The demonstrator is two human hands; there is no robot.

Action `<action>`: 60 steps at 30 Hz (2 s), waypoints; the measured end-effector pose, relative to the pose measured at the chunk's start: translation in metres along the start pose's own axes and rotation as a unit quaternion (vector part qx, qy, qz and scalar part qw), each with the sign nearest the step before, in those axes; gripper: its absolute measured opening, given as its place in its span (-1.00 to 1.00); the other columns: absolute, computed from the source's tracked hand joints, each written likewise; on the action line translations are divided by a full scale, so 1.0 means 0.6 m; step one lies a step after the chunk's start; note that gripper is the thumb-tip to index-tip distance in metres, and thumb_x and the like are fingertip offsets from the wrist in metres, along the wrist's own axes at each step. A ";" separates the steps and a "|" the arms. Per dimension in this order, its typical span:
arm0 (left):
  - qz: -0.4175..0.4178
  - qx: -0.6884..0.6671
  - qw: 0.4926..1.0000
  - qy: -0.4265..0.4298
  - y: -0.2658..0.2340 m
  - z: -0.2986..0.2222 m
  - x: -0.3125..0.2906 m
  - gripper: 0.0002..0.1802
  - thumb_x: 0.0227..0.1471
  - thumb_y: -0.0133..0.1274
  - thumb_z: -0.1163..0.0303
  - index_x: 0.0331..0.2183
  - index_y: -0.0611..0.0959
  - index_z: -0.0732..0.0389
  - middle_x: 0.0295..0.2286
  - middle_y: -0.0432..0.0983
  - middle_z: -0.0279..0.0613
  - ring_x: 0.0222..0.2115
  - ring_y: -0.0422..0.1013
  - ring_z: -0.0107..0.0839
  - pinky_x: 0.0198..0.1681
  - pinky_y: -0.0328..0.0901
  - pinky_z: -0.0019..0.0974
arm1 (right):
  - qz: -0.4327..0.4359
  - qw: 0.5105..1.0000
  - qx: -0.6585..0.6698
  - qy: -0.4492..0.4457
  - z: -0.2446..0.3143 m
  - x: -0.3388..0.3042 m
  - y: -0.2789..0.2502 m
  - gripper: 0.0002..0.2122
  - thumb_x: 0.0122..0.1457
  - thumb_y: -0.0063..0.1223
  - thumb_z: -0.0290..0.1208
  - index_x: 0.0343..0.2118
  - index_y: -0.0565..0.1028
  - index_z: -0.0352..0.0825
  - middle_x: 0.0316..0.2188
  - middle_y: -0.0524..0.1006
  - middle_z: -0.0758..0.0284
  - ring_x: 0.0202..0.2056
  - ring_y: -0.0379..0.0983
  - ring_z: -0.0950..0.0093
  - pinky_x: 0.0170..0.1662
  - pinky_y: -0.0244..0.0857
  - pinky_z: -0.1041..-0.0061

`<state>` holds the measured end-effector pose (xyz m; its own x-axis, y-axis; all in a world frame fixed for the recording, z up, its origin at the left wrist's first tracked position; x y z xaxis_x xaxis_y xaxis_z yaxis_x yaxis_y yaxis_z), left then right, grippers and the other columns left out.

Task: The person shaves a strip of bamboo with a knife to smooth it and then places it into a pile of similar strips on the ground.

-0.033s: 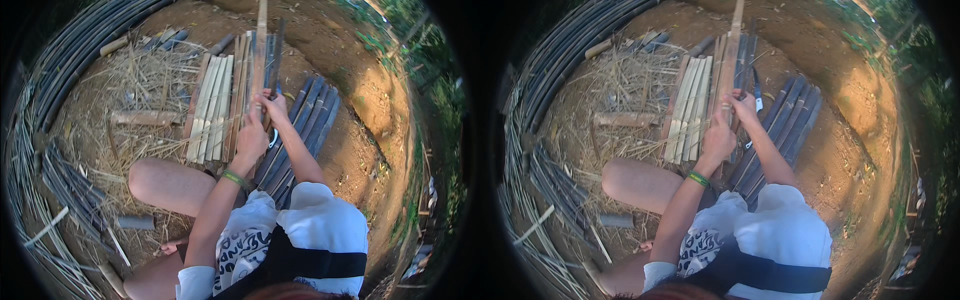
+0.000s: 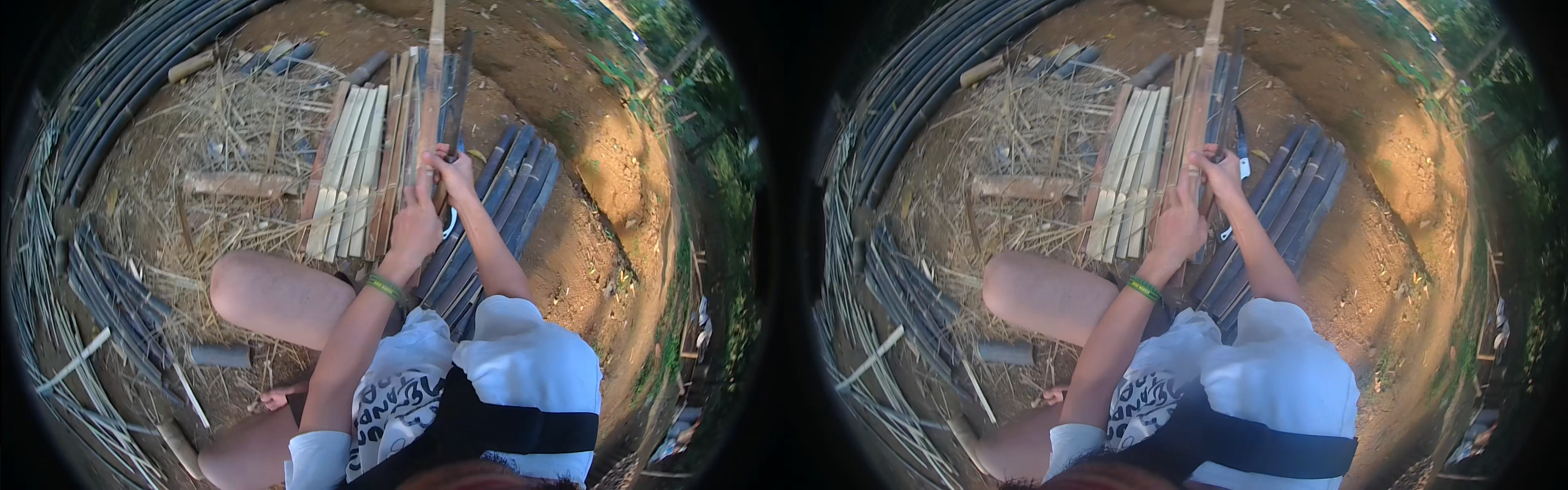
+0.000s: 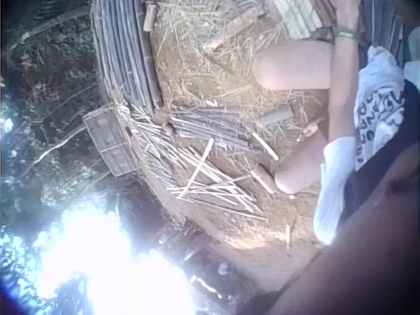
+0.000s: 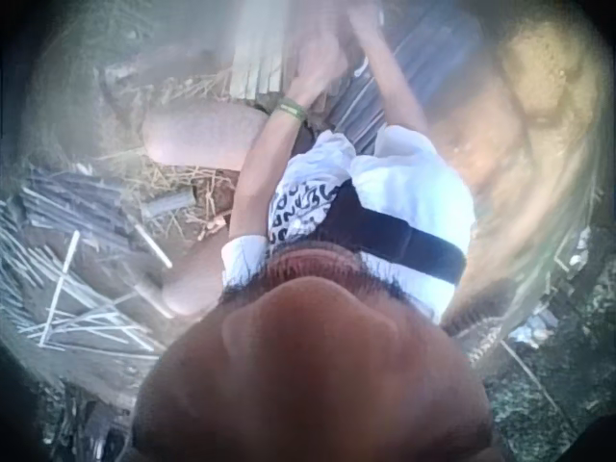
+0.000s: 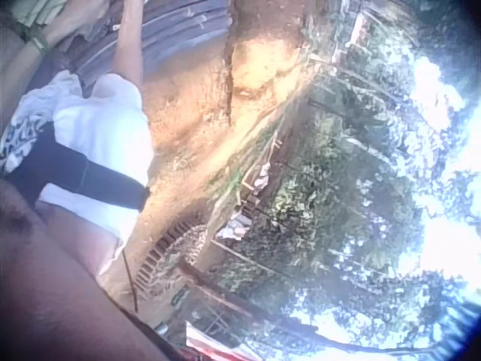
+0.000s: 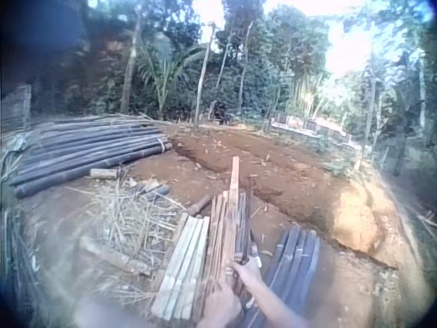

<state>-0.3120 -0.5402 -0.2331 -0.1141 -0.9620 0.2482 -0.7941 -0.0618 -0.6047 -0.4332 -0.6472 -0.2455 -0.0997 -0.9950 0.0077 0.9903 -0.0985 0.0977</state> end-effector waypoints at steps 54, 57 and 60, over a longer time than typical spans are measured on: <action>-0.232 -0.343 0.858 -0.305 -0.211 0.399 -0.363 -0.12 0.01 0.24 0.31 0.26 0.19 0.32 -0.03 0.42 0.12 -0.07 0.42 -0.11 0.02 0.31 -0.05 | -0.125 0.805 -0.548 0.191 -0.381 -0.067 -0.132 -0.41 -0.06 0.33 -0.04 -0.12 0.55 -0.53 -0.23 0.60 -0.09 -0.12 0.55 0.01 -0.01 0.38 0.20; -0.213 -0.289 0.880 -0.312 -0.196 0.404 -0.364 -0.11 -0.01 0.25 0.31 0.26 0.19 0.31 -0.02 0.42 0.12 -0.05 0.42 -0.10 0.03 0.30 -0.04 | -0.114 0.815 -0.530 0.204 -0.394 -0.063 -0.147 -0.45 -0.07 0.32 0.01 -0.30 0.62 -0.53 -0.28 0.62 -0.08 -0.16 0.57 0.02 -0.03 0.39 0.20; -0.184 -0.230 0.903 -0.313 -0.180 0.403 -0.359 -0.09 -0.03 0.26 0.31 0.26 0.19 0.30 -0.01 0.41 0.12 -0.04 0.41 -0.08 0.04 0.29 -0.04 | -0.125 0.803 -0.547 0.201 -0.428 -0.060 -0.171 -0.55 0.00 0.29 -0.12 -0.26 0.61 -0.50 -0.29 0.61 -0.01 -0.16 0.56 0.05 -0.01 0.37 0.20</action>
<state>-0.0576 -0.3906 -0.4043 0.4528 -0.8702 -0.1945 -0.8902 -0.4288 -0.1542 -0.5063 -0.6060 -0.5112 -0.4881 -0.8447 -0.2195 0.4582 -0.0340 -0.8882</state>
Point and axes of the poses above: each hand's wrist, its own x-axis towards the middle knuckle, its own y-axis out of the palm, z = x × y, the point moved 7 cm from there along x, towards the middle knuckle
